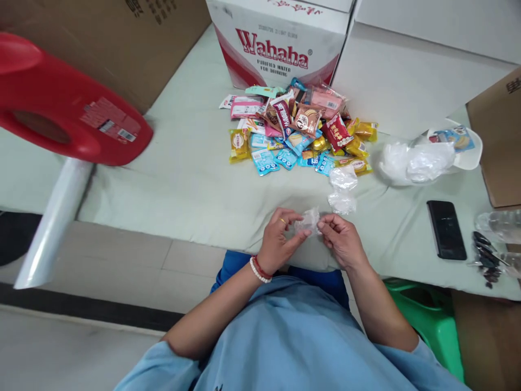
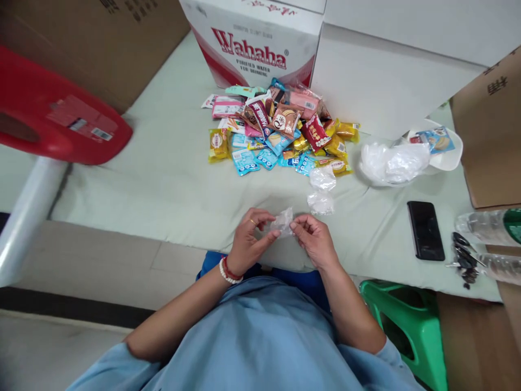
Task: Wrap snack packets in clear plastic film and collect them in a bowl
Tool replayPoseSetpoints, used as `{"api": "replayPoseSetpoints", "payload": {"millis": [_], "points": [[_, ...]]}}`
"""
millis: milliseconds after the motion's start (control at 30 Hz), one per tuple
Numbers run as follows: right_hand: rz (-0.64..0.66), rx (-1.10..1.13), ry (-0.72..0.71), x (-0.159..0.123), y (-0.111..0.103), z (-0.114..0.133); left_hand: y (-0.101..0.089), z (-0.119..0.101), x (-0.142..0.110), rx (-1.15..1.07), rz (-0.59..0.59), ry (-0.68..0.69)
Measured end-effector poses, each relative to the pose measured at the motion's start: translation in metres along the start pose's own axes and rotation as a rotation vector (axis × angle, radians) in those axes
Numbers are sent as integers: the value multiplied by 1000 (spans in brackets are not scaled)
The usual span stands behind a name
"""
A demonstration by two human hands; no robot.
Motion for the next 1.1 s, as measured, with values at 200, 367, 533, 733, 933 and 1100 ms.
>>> {"api": "replayPoseSetpoints", "payload": {"millis": [200, 367, 533, 733, 933, 1100], "points": [[18, 16, 9, 1, 4, 1, -2, 20, 0, -253, 10, -189], [-21, 73, 33, 1, 4, 2, -6, 10, -1, -274, 15, -127], [75, 52, 14, 3, 17, 6, 0, 8, 2, -297, 19, -131], [8, -57, -13, 4, -5, 13, -34, 26, -2, -641, -166, -268], [-153, -263, -155, -8, -14, 28, -50, 25, -12, -759, -205, -294], [5, -714, -428, -11, 32, 47, -41, 23, -19, -662, -119, -276]]}}
Point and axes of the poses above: each hand's wrist, its own x-axis towards the middle knuckle, its own y-axis out of the palm, z = x × y, the point moved 4 cm from there along x, towards the middle knuckle, and after that the axes turned 12 degrees about z, right-handed, at the moved point
